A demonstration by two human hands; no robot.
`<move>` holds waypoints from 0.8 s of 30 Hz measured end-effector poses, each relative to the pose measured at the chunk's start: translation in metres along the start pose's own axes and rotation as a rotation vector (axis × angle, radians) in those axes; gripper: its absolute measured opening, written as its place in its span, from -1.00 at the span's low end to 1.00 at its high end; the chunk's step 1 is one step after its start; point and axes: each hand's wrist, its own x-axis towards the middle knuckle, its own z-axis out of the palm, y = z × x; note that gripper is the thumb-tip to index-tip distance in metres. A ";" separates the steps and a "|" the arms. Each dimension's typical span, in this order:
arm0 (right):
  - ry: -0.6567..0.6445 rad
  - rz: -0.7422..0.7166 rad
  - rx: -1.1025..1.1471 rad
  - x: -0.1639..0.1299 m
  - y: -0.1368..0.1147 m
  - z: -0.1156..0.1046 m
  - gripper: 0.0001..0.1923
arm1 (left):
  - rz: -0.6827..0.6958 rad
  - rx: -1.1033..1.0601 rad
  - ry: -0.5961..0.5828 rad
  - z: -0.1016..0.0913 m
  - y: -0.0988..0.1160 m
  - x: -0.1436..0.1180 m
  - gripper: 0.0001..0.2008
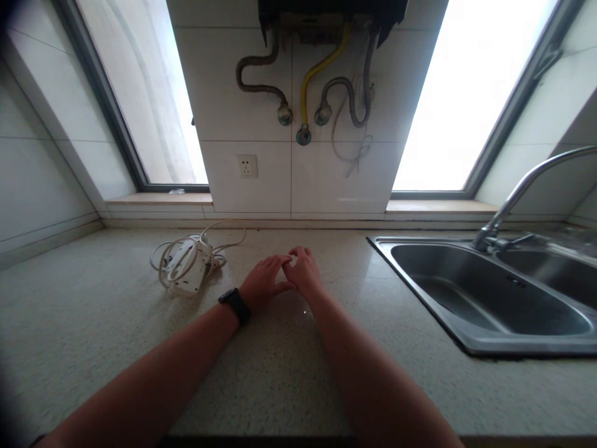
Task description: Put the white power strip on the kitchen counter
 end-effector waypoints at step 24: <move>-0.238 -0.449 -0.175 -0.008 -0.012 -0.023 -0.46 | 0.104 0.178 -0.223 -0.004 0.007 -0.002 -0.48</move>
